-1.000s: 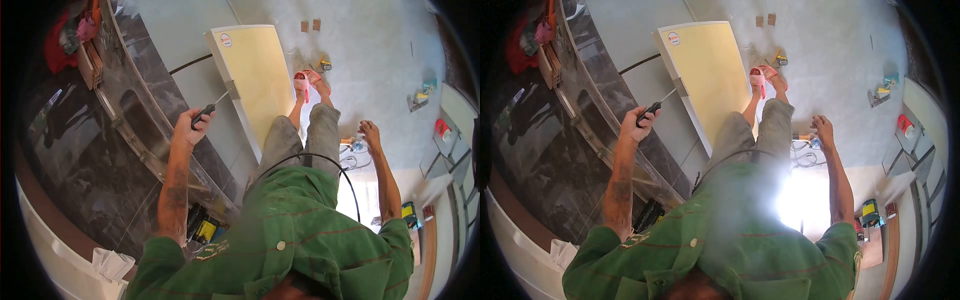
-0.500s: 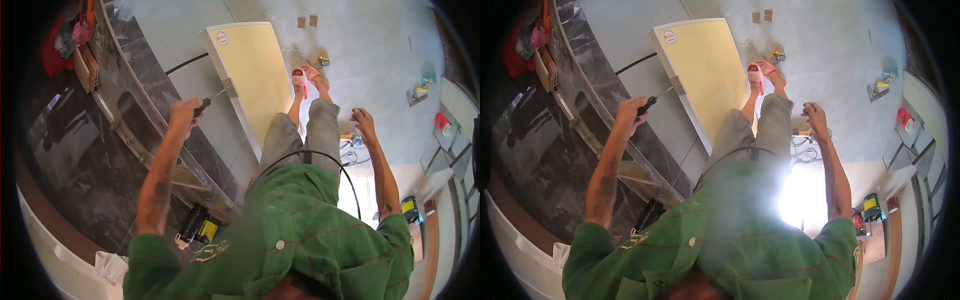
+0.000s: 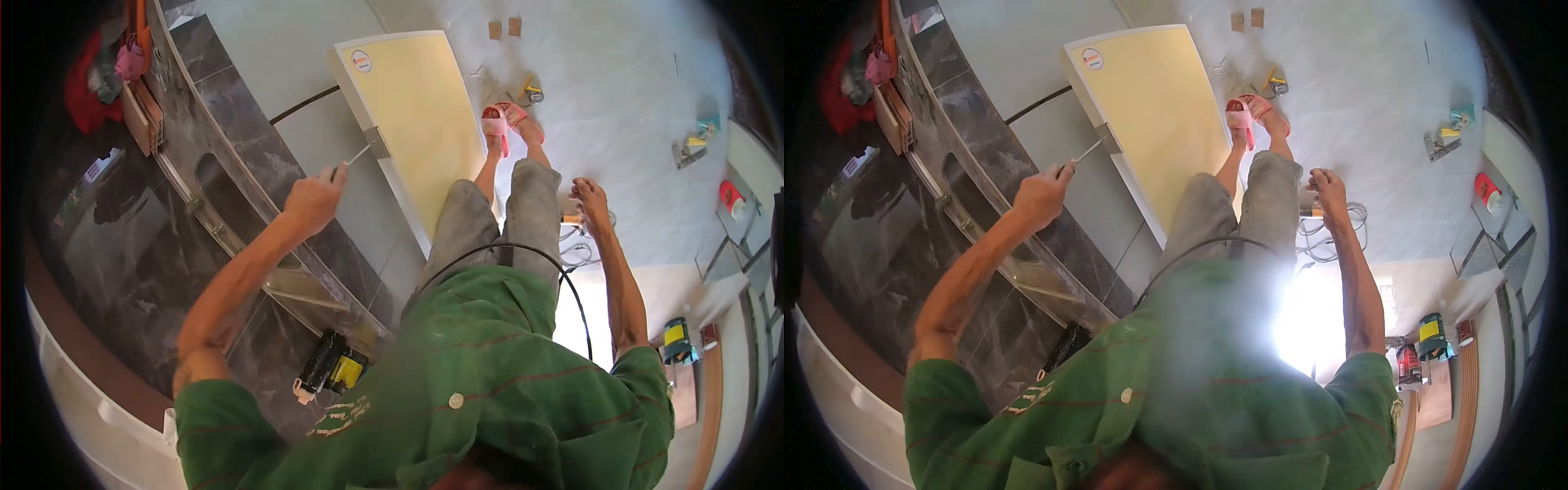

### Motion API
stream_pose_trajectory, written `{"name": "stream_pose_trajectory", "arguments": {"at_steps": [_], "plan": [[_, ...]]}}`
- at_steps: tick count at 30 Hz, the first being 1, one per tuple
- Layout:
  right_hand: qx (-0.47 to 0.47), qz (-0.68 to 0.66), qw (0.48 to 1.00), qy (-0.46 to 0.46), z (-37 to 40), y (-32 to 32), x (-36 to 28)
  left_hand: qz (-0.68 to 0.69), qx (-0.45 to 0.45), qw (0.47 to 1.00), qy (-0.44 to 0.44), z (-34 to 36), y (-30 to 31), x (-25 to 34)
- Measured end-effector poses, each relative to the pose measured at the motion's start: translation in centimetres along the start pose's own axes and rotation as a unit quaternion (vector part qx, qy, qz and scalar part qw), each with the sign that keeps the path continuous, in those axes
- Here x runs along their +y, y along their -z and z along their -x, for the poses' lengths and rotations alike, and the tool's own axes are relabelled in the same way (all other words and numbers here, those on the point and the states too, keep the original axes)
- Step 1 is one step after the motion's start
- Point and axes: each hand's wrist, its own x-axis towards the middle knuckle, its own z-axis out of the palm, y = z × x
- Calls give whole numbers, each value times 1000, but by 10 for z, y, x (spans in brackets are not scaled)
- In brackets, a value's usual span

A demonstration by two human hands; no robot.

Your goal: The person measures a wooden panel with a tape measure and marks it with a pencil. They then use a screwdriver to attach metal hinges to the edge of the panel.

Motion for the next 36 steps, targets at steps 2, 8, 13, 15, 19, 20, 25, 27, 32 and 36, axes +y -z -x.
{"name": "stream_pose_trajectory", "arguments": {"at_steps": [2, 8, 13, 15, 19, 20, 25, 27, 32, 36], "plan": [[-3, 26, 999, 25, 3, -4, -3, 105, 29, 993, 44, -2, 5, -5], [-176, 96, 955, 221, -6, -96, -47, 673, 21, 699, 241, 17, -7, -22], [-417, -35, 907, -40, 65, -325, -133, 640, -3, 739, 211, 36, 5, -25], [-352, -226, 883, -213, 61, -399, -116, 594, 37, 775, 214, 46, 11, -11], [-344, -337, 831, -278, 51, -447, -99, 506, 130, 829, 198, 59, 5, 7], [-337, -342, 828, -288, 57, -441, -102, 478, 153, 844, 189, 60, 3, 12], [-321, -392, 808, -301, 61, -424, -112, 86, 288, 954, 24, 76, -18, 28], [-323, -397, 808, -293, 55, -423, -109, 49, 309, 950, 15, 81, -21, 36], [-320, -393, 811, -290, 48, -433, -100, 636, 55, 736, 225, 74, -14, 4], [-332, -399, 807, -280, 43, -439, -88, 482, 114, 849, 183, 70, -14, -1]]}}
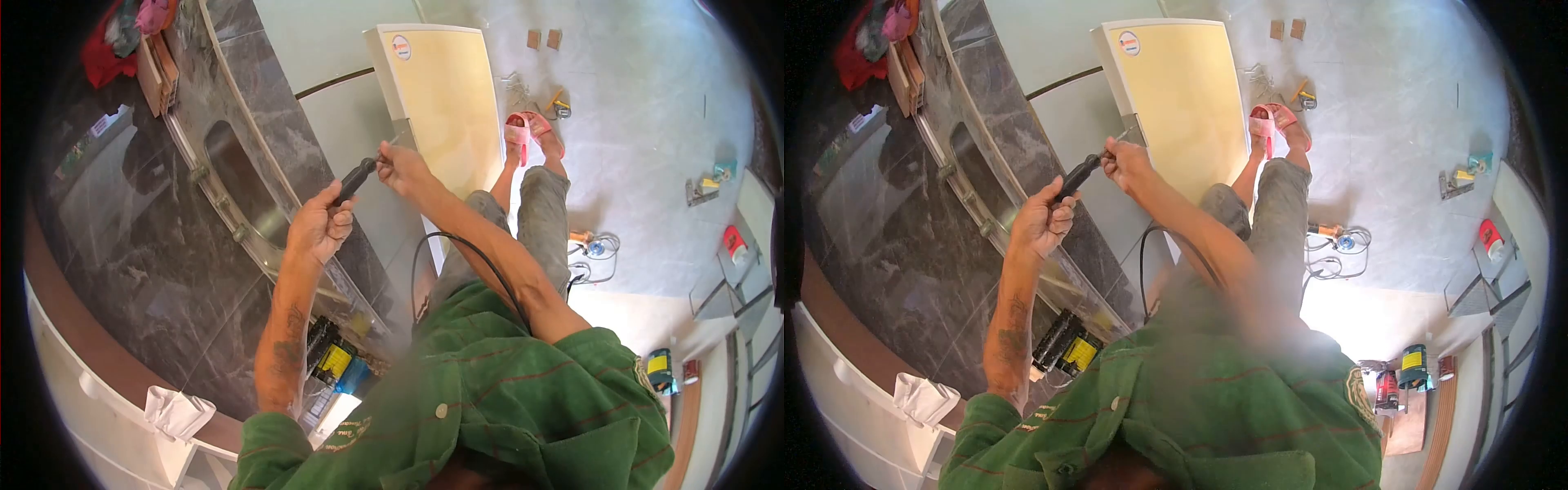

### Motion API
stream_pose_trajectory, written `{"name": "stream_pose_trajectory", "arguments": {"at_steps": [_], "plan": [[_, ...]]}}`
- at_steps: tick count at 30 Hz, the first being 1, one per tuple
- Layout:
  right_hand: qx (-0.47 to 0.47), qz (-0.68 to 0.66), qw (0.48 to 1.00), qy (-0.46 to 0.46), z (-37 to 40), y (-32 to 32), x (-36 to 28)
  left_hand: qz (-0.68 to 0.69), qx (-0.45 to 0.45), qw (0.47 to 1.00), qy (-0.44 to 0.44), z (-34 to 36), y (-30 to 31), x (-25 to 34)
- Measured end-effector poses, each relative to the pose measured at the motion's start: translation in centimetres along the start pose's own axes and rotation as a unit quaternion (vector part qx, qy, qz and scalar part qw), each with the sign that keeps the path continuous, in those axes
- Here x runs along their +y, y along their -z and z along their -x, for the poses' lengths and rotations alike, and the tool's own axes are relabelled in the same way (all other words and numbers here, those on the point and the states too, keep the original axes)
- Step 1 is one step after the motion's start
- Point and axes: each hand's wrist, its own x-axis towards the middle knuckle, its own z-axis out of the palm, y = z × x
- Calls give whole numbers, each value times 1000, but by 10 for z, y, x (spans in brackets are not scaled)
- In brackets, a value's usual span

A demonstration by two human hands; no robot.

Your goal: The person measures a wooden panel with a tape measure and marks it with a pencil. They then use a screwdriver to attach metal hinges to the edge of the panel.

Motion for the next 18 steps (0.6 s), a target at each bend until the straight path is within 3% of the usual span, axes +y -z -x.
{"name": "stream_pose_trajectory", "arguments": {"at_steps": [2, 4, 6, 9, 10, 11, 12, 18], "plan": [[-8, -12, 1000, 10, 19, -10, -2, -88, 17, 995, -51, -3, -4, 1], [-21, -22, 1000, 9, 26, -13, -5, -208, 59, 961, -175, 2, -9, 0], [-42, -31, 999, 0, 7, -5, -8, -321, 103, 894, -295, 14, -14, 1], [-35, -79, 996, -17, -7, -3, -6, -468, 160, 740, -456, 24, -21, 4], [-41, -88, 995, -15, -10, 0, -1, -339, 130, 880, -308, 23, -19, 7], [-48, -96, 994, -11, -13, 4, 1, -188, 93, 967, -144, 18, -15, 14], [-57, -103, 993, -6, -17, 5, 0, -26, 50, 998, 26, 12, -12, 20], [-52, -87, 995, 9, -7, 1, 0, 71, -48, 994, 67, -23, 11, 15]]}}
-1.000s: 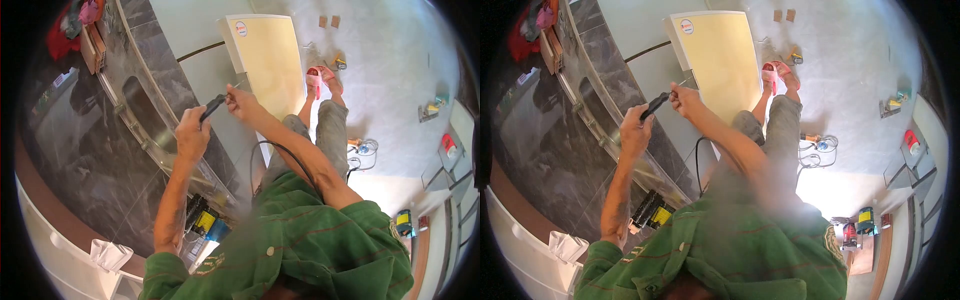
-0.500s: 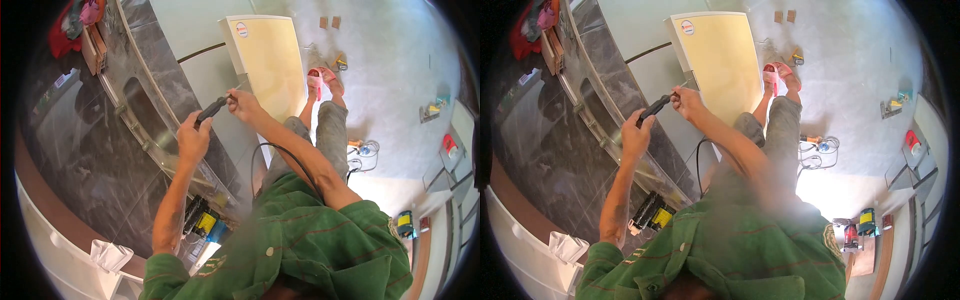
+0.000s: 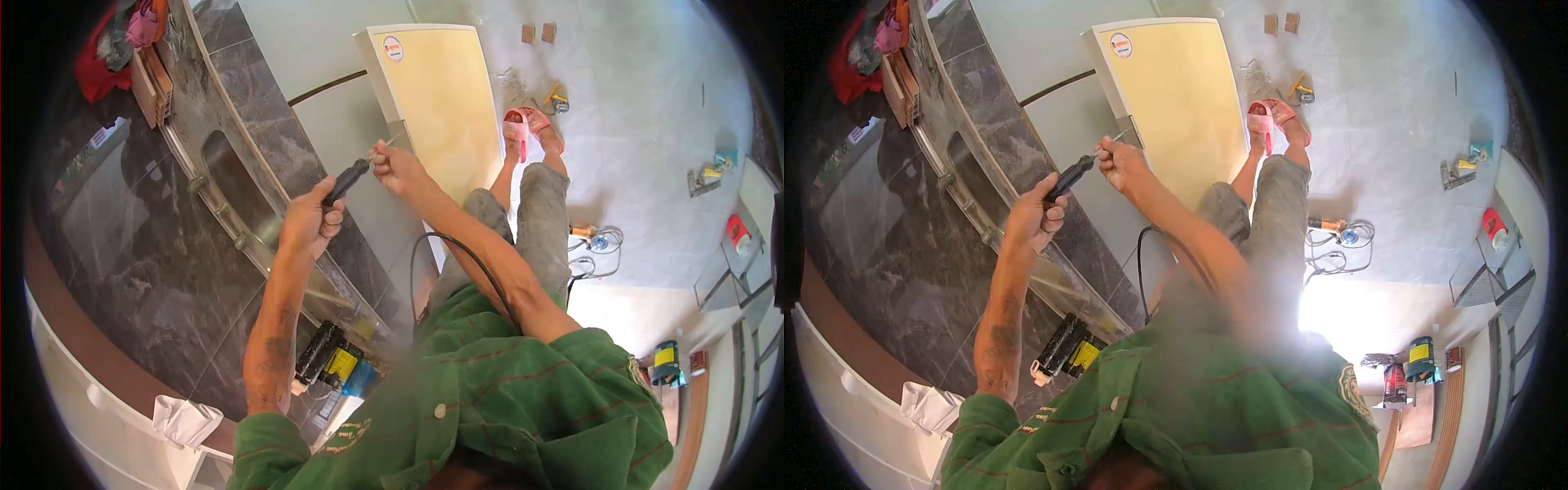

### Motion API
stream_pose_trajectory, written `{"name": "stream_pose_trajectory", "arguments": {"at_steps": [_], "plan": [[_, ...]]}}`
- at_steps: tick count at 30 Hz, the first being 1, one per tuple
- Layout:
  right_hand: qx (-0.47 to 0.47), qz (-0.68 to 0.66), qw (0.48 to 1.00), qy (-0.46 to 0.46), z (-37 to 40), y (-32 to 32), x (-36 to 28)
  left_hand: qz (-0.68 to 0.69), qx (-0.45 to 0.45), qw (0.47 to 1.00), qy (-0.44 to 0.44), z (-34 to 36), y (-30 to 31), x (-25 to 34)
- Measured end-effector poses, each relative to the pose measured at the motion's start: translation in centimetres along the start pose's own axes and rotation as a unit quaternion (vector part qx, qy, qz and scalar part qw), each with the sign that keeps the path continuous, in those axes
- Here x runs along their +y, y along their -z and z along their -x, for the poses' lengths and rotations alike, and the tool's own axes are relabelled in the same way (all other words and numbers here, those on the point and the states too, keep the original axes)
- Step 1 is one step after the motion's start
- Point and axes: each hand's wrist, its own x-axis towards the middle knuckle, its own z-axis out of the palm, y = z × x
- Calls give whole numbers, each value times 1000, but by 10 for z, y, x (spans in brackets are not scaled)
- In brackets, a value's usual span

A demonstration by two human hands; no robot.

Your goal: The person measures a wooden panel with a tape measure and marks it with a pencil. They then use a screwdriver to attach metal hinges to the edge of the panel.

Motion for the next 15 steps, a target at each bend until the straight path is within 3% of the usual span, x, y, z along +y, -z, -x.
{"name": "stream_pose_trajectory", "arguments": {"at_steps": [1, 2, 3, 7, 8, 9, 10, 12, 15], "plan": [[-12, -14, 1000, 0, -5, 3, -1, -203, 53, 954, -212, 4, -6, -2], [-24, -28, 999, 1, -13, 8, -4, -386, 98, 822, -407, 12, -19, -7], [-36, -42, 998, 1, -19, 14, -4, -534, 136, 615, -565, 19, -27, -10], [-11, -64, 998, 5, -12, 0, -15, -467, 128, 661, -573, 25, -41, -6], [-13, -72, 997, 5, -12, 0, -13, -361, 130, 822, -422, 28, -43, 1], [-14, -81, 997, 2, -10, 1, -7, -233, 127, 933, -243, 34, -45, 11], [-28, -80, 996, 1, -16, 5, -4, -89, 117, 988, -53, 36, -45, 20], [-53, -78, 996, 2, -30, 18, -2, -36, 52, 998, -8, 21, -24, 18], [-18, -81, 996, 15, -1, 0, -4, 39, -59, 996, 62, -20, 13, 5]]}}
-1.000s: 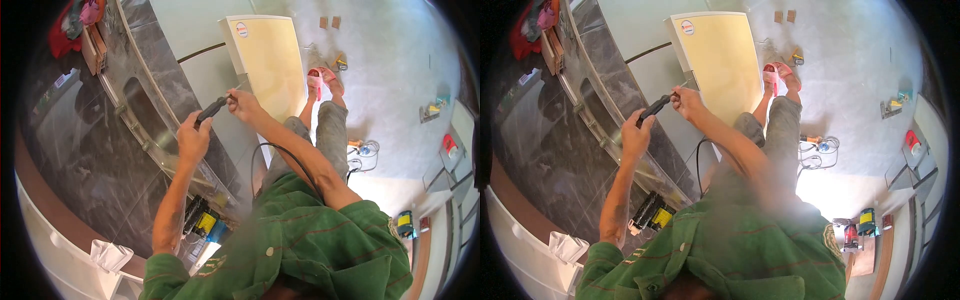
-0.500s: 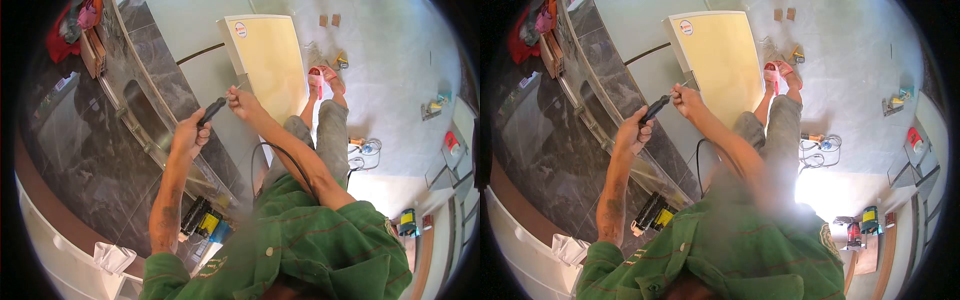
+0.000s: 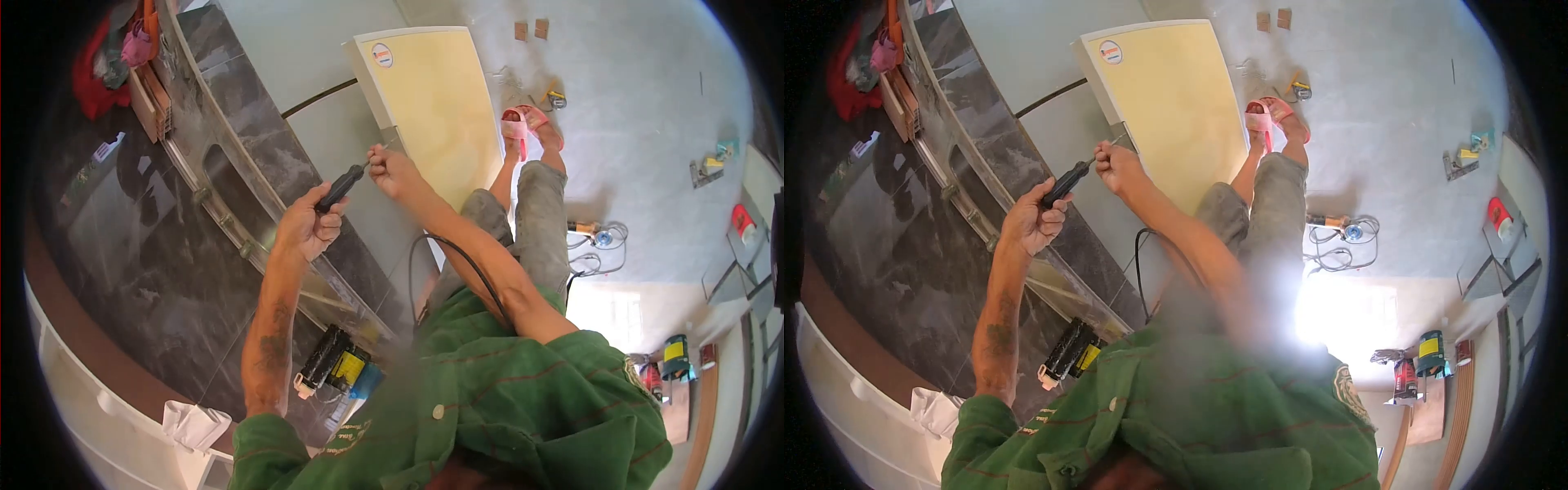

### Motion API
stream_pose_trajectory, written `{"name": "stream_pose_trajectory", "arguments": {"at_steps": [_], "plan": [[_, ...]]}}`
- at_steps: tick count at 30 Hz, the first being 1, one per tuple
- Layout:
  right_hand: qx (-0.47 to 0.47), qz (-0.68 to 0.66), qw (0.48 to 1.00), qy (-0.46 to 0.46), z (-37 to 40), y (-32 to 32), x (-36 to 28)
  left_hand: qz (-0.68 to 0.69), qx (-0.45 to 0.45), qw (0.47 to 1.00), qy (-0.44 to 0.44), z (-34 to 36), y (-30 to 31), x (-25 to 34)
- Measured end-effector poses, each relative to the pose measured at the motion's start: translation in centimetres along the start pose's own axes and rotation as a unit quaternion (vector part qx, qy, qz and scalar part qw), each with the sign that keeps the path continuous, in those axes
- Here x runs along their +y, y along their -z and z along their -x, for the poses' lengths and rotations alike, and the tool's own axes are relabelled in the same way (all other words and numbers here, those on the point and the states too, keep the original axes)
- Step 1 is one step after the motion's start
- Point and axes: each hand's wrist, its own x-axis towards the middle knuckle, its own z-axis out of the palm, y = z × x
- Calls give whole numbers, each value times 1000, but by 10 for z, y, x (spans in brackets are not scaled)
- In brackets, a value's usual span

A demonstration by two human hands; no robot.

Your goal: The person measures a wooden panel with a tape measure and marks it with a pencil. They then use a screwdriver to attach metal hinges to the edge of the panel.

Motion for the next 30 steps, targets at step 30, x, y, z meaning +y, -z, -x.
{"name": "stream_pose_trajectory", "arguments": {"at_steps": [30], "plan": [[43, -71, 997, -2, -8, -5, 2, -99, 93, 990, -44, 27, -56, 8]]}}
